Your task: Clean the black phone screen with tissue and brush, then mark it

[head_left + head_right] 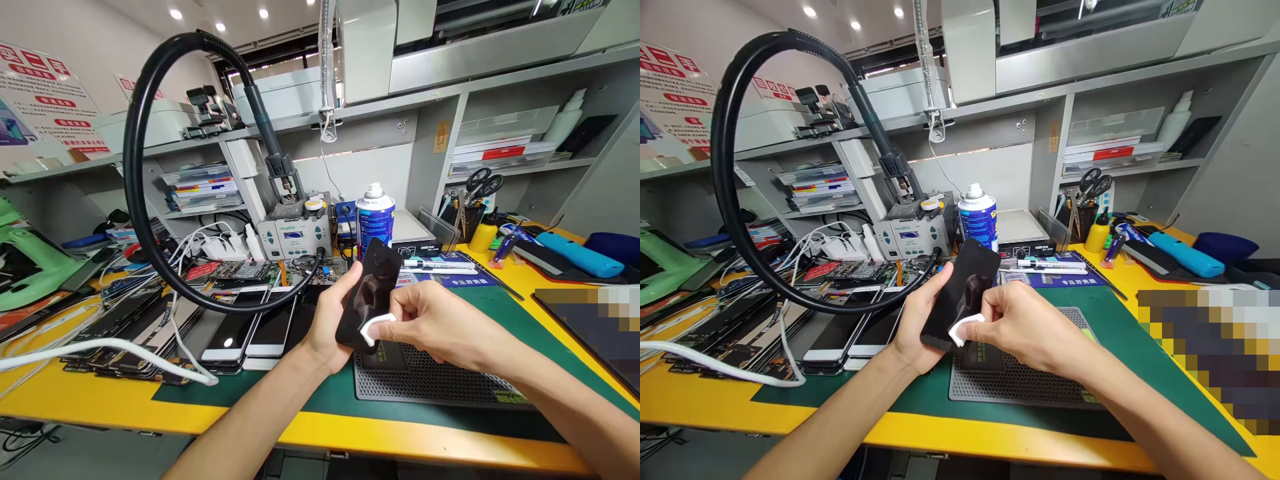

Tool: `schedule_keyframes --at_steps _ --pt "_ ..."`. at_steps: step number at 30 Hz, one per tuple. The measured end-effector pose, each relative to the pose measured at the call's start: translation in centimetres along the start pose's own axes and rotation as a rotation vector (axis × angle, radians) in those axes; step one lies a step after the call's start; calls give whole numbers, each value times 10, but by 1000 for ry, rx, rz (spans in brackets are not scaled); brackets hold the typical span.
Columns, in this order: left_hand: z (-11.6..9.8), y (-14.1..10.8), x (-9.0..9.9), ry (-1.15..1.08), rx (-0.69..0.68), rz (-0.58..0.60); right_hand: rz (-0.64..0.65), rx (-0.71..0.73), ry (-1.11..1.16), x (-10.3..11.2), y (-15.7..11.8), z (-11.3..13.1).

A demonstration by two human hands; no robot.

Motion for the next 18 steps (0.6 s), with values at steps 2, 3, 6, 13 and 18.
schedule_keyframes --at_steps 2,3,6,13,18 --pt "-2 -1 -2 -5 -40 21 -9 7 24 2 1 -2" --pt "-2 -2 -3 -7 -49 29 -28 6 45 3 1 -3" --pt "-1 -2 -3 -6 -47 28 -99 6 100 4 3 -1" --pt "-2 -3 -2 -5 -109 49 -201 30 180 -2 8 -7" --pt "-1 -3 -2 17 -52 64 -160 91 153 -13 9 -5"
Point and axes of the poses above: each hand's wrist, its own y-axis towards the middle knuckle, its own x-axis out of the back of the hand, z = x × y, the point moved 2 cm from there along y, towards the middle knuckle, and after that the axes turned 10 degrees about -y, right-handed, at the moved point
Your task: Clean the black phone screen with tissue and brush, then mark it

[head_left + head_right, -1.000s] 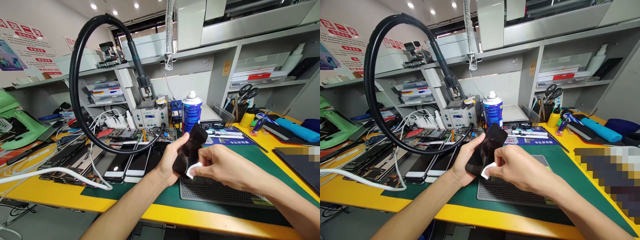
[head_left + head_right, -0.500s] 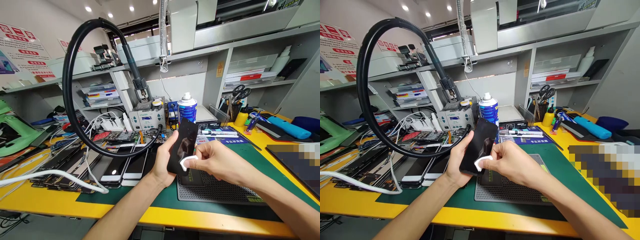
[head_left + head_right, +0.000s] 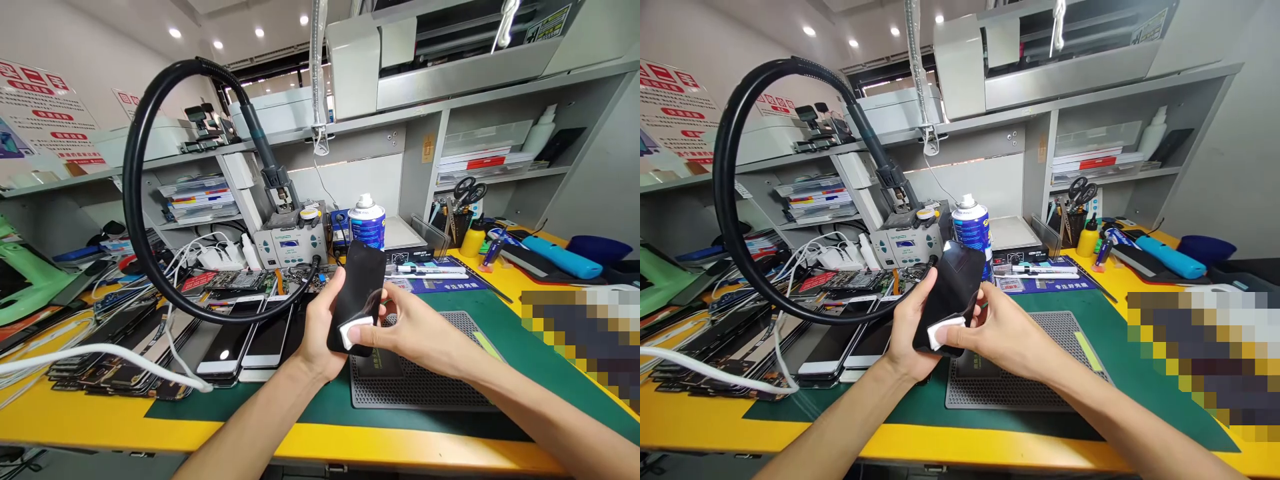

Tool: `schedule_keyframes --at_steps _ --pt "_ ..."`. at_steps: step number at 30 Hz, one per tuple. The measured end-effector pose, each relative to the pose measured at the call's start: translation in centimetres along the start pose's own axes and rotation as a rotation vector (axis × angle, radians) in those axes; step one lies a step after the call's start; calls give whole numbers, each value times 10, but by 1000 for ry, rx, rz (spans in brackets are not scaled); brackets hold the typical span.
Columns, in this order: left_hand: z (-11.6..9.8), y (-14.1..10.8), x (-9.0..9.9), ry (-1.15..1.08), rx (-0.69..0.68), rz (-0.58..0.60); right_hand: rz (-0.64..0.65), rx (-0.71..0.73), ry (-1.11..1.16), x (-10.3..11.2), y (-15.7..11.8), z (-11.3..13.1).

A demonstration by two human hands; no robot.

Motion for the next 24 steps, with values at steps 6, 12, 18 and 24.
schedule_keyframes --at_steps 6,12,18,24 --pt "1 -1 -1 -35 -19 -22 -86 -7 31 4 0 4" --pt "2 -2 -4 -40 19 8 -4 64 111 -3 -1 8" --pt "3 -3 -6 -56 43 -1 -95 49 115 2 0 8" --pt "8 -5 -3 -13 71 -13 -87 96 222 -3 -1 14"
Point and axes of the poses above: each hand's wrist, its own y-axis towards the middle knuckle, its own x-axis out of the back of the hand, z = x × y, the point moved 2 cm from there along y, towards the middle knuckle, and after that the axes turned 10 degrees about -y, right-handed, at the moved point
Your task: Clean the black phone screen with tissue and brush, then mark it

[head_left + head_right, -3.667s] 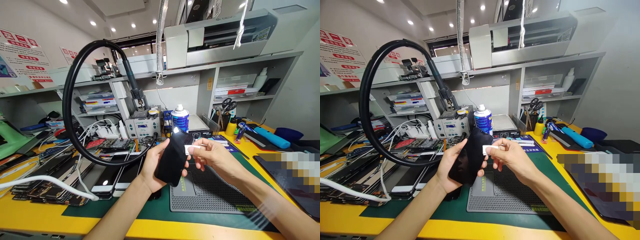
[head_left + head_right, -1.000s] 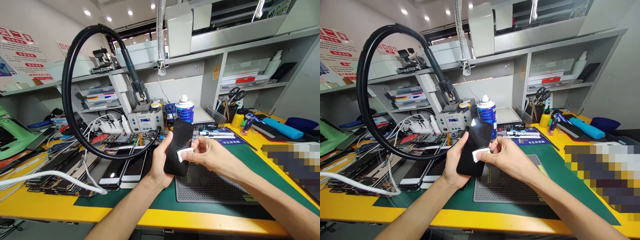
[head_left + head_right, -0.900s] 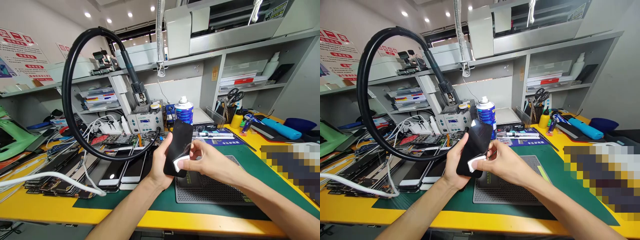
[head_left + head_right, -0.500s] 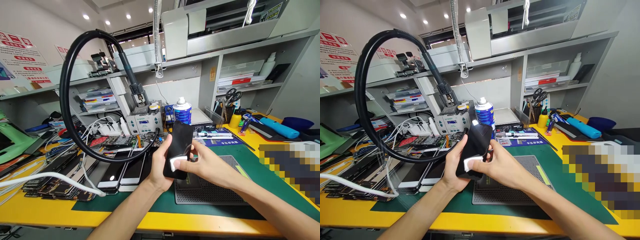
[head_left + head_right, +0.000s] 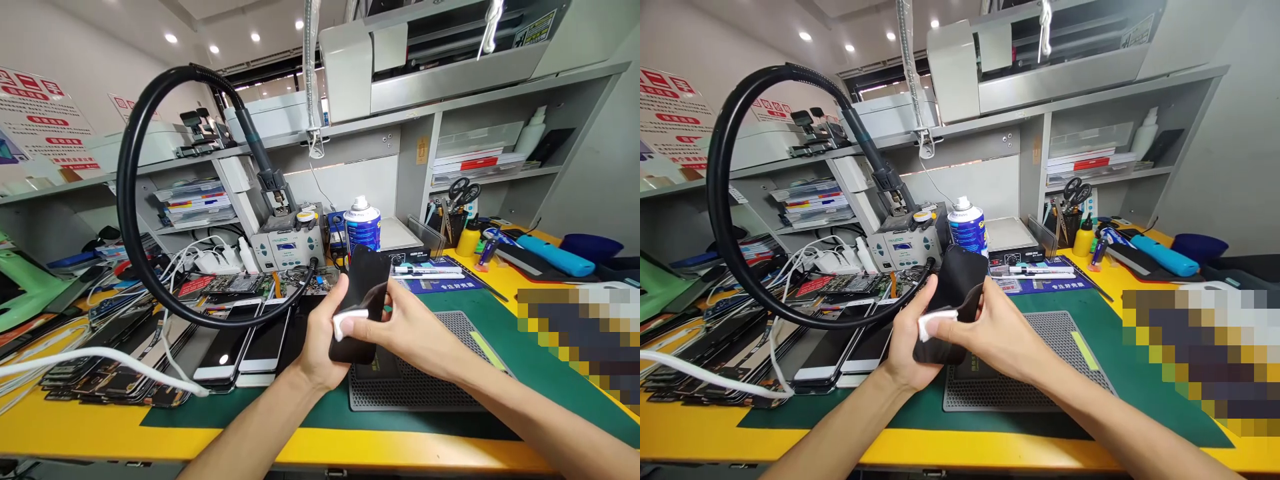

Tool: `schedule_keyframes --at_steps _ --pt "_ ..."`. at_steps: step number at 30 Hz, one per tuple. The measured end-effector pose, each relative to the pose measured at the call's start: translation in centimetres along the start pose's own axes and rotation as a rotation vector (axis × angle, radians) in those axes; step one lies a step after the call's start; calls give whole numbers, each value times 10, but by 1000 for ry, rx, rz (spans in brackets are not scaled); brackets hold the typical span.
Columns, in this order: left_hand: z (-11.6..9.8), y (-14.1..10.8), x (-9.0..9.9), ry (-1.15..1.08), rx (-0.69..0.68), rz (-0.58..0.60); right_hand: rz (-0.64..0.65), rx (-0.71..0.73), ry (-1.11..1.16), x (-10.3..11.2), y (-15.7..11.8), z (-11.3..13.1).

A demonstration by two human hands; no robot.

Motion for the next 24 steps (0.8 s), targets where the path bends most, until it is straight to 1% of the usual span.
schedule_keyframes --at_steps 3,5,6,10,12,15,18,20,24 --pt "2 0 1 4 25 -10 -79 -76 -21 4 3 1" --pt "2 0 1 -2 41 -13 -90 -131 -1 7 3 0" --pt "2 0 0 -5 46 -14 -82 -134 10 7 3 1" --pt "0 0 -3 -8 28 21 18 -14 60 4 0 4" --pt "0 -1 -5 -14 18 35 19 9 68 2 -1 5" --pt "2 -1 -5 -6 23 9 -34 -41 30 4 0 4" --pt "4 -2 -3 1 37 -20 -57 -108 45 7 3 1" --pt "3 -2 -2 3 35 -16 -55 -107 83 9 4 -1" --pt "1 -2 3 56 44 9 -6 -70 143 11 3 1"
Point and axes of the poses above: each hand's wrist, its own y-axis towards the middle knuckle, its own x-axis out of the back of the hand, z = x × y, the point moved 2 cm from there along y, towards the middle knuckle, and after that the axes turned 10 degrees about -y, right-handed, at the moved point
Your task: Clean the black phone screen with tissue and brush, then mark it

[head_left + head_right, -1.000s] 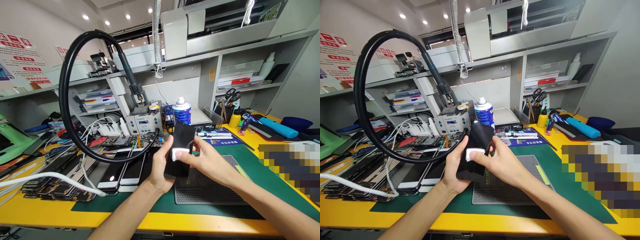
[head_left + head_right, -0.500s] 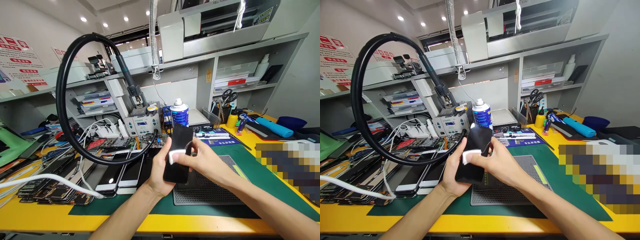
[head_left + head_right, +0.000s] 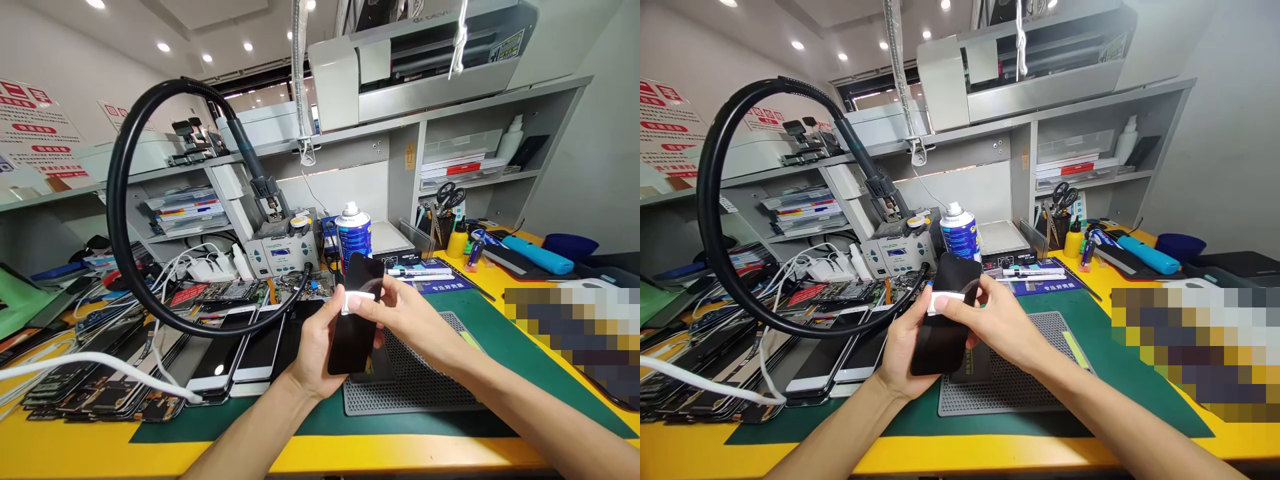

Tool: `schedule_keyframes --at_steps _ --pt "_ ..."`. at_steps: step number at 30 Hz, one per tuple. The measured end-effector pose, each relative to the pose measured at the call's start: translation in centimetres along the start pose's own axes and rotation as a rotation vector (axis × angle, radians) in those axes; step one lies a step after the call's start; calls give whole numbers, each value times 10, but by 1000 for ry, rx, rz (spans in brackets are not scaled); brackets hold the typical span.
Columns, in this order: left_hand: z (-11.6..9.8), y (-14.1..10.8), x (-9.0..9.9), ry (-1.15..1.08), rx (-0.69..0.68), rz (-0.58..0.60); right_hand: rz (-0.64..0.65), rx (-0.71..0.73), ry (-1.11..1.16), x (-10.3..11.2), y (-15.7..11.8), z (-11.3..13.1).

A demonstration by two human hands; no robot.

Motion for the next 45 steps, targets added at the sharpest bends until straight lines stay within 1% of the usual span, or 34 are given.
schedule_keyframes --at_steps 5,9,10,13,15,16,21,23,24,27,28,29,32,36,38,41,45 --pt "1 -1 -1 68 12 82 -8 -10 64 4 -2 6" --pt "3 -1 -3 52 41 144 -39 -5 128 11 -2 7" --pt "4 -1 -2 50 64 146 -45 -3 135 12 -3 7" --pt "4 -1 3 81 127 125 -2 6 138 11 -3 8" --pt "4 0 6 108 134 118 35 1 133 10 -4 10" --pt "4 0 6 116 130 124 32 -3 130 10 -4 10" --pt "6 1 4 96 129 167 -83 -24 139 16 -4 11" --pt "7 1 4 90 141 156 -107 -30 126 17 -4 11" --pt "7 1 5 96 146 142 -94 -32 116 17 -4 11" --pt "6 1 8 129 151 100 8 -48 102 15 -5 13" --pt "6 1 9 139 153 93 18 -52 102 14 -5 13" --pt "6 1 10 147 155 91 2 -53 101 14 -5 13" --pt "6 1 8 153 145 103 -97 -39 82 16 -5 14" --pt "7 1 4 150 110 122 -154 -11 108 19 -4 12" --pt "8 1 4 148 123 134 -152 -23 135 21 -4 10" --pt "8 1 4 112 139 169 -102 -48 161 21 -4 8" --pt "5 1 1 -17 118 226 -147 -25 143 21 -4 11"
Point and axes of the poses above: each hand's wrist, its own y-axis towards the middle knuckle, its own x-axis out of the back of the hand, z = x × y, the point moved 2 cm from there along y, towards the middle knuckle, and after that the axes turned 10 degrees about -y, right-handed, at the moved point
